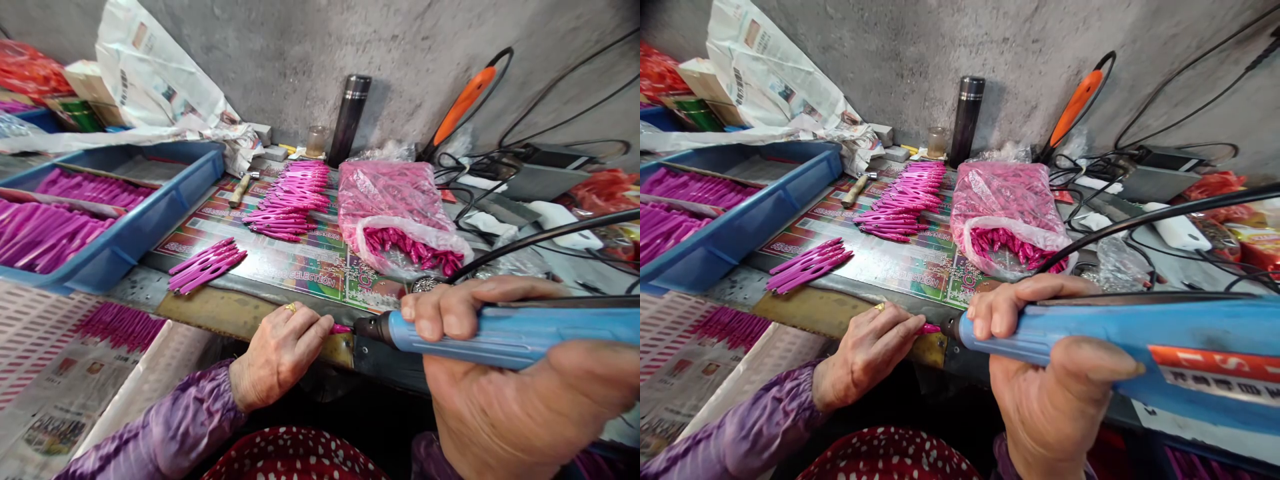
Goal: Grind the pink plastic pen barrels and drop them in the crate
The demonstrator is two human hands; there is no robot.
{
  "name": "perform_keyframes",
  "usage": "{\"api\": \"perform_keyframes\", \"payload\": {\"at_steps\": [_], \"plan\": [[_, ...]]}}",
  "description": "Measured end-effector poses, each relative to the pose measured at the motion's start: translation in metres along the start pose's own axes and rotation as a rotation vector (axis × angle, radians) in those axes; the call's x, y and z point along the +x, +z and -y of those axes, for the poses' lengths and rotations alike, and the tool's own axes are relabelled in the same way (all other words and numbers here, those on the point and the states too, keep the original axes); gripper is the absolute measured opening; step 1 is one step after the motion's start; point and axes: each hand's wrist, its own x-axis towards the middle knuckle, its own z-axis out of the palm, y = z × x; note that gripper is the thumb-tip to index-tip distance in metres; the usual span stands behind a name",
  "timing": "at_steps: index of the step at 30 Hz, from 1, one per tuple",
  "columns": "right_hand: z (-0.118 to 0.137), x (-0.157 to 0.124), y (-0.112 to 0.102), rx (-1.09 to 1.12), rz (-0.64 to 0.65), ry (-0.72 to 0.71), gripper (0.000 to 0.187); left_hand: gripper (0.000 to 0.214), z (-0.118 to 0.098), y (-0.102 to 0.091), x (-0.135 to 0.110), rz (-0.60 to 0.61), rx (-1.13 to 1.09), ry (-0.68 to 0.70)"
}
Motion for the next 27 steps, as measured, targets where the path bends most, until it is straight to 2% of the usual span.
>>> {"api": "perform_keyframes", "payload": {"at_steps": [9,15,27], "plan": [[-0.0001,-0.0009,0.0022,0.032,0.004,0.011,0.053,0.019,-0.0007,0.0000,-0.0032,-0.038,0.006,0.029],[-0.0005,-0.0011,-0.0009,0.019,0.001,0.015,0.054,0.019,-0.0009,0.0007,-0.0011,0.010,0.015,0.016],[-0.0049,-0.0044,-0.0041,0.063,0.012,0.022,0.052,0.017,-0.0012,-0.0012,-0.0015,-0.008,-0.011,0.018]]}}
